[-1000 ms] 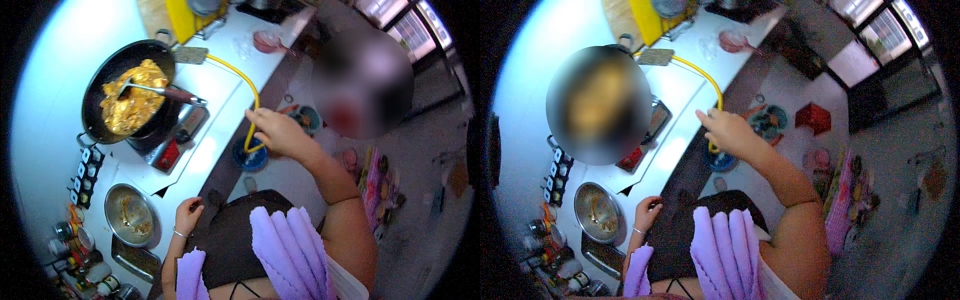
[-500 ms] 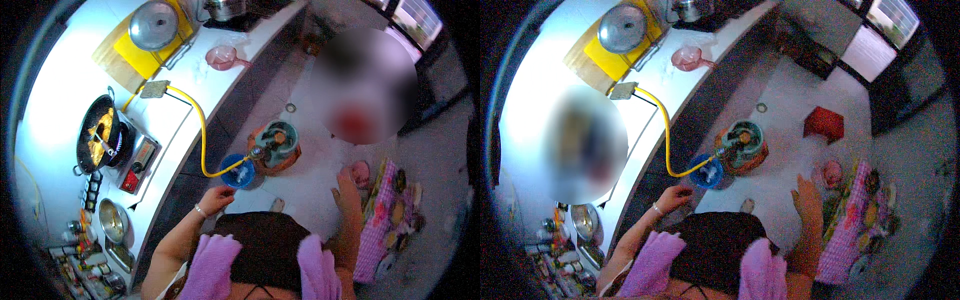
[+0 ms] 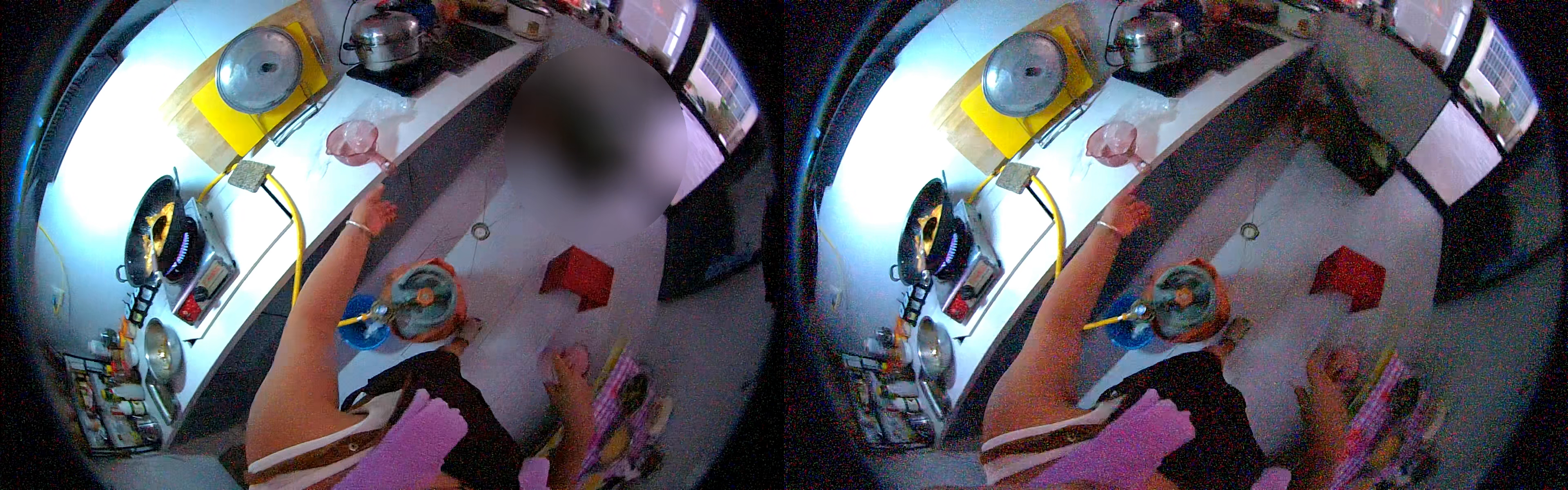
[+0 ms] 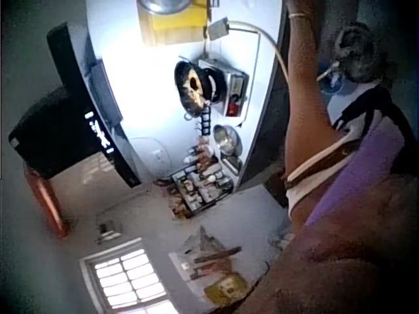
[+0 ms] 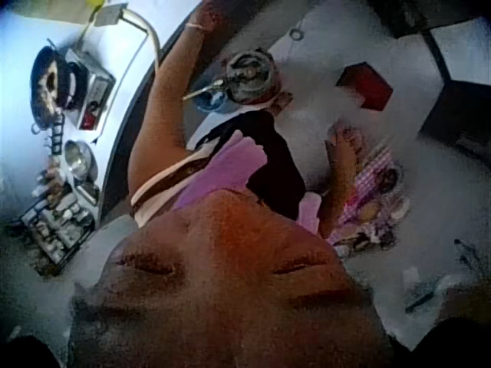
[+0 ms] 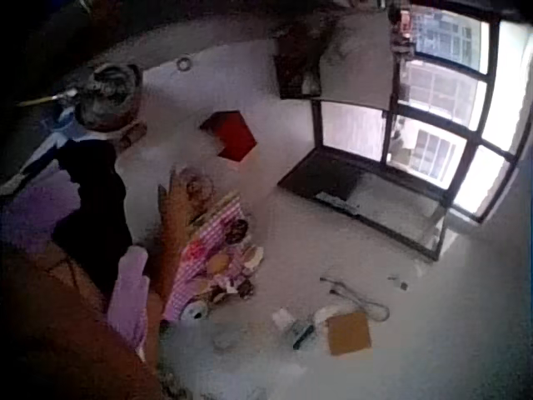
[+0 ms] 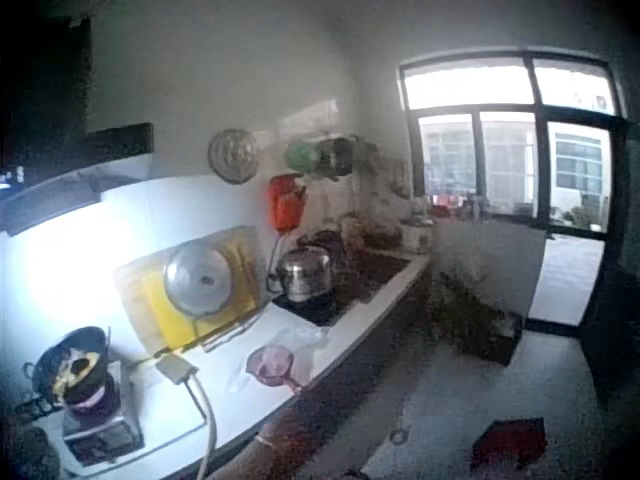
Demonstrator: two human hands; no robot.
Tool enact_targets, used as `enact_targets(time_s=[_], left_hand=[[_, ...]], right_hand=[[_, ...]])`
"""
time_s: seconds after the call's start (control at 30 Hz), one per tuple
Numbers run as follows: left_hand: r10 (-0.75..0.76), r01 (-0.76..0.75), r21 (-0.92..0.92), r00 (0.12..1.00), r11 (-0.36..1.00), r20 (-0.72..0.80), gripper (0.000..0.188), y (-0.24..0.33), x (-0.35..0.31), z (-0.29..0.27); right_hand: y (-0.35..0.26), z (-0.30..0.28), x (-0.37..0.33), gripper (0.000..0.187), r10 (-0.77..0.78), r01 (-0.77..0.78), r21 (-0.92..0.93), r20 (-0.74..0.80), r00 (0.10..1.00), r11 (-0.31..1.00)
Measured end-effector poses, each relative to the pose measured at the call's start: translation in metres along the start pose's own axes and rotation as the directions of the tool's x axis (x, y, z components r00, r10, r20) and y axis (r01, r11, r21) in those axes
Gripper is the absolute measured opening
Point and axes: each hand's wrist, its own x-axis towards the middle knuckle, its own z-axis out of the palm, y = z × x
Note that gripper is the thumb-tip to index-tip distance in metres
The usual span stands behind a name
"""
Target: The person mixes chopped vegetables in a bowl, washes their hands at the sink, and then adds marinated meat from a tray into a wok on a portable stove. They stir the meat in the wok with a spatula and add a small amount of liquid from a bowl.
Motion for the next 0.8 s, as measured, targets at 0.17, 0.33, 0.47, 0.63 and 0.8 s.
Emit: enact_targets(time_s=[0.17,0.33,0.47,0.63,0.8], left_hand=[[0.399,-0.289,-0.492,0.907,0.821,0.134,0.027,0.03,0.125,-0.017],[0.286,-0.442,-0.359,0.866,0.822,-0.411,0.006,0.041,0.142,0.009],[0.334,-0.49,-0.144,0.752,0.86,-0.568,0.009,0.059,0.114,0.024],[0.406,-0.46,0.091,0.653,0.883,-0.639,0.008,0.075,0.085,0.038],[0.452,-0.448,0.236,0.47,0.862,-0.758,0.009,0.079,0.058,0.052]], right_hand=[[-0.008,-0.094,0.067,0.05,0.236,-0.219,-0.2,0.066,0.969,0.955],[0.096,-0.114,0.147,0.049,0.376,-0.359,-0.123,0.17,0.911,0.925],[0.193,-0.107,0.214,0.052,0.309,-0.255,-0.196,0.333,0.891,0.947],[0.256,-0.11,0.321,0.056,0.379,-0.247,-0.33,0.434,0.817,0.911],[0.358,-0.098,0.443,0.062,0.203,-0.413,0.32,0.526,0.826,0.853]])
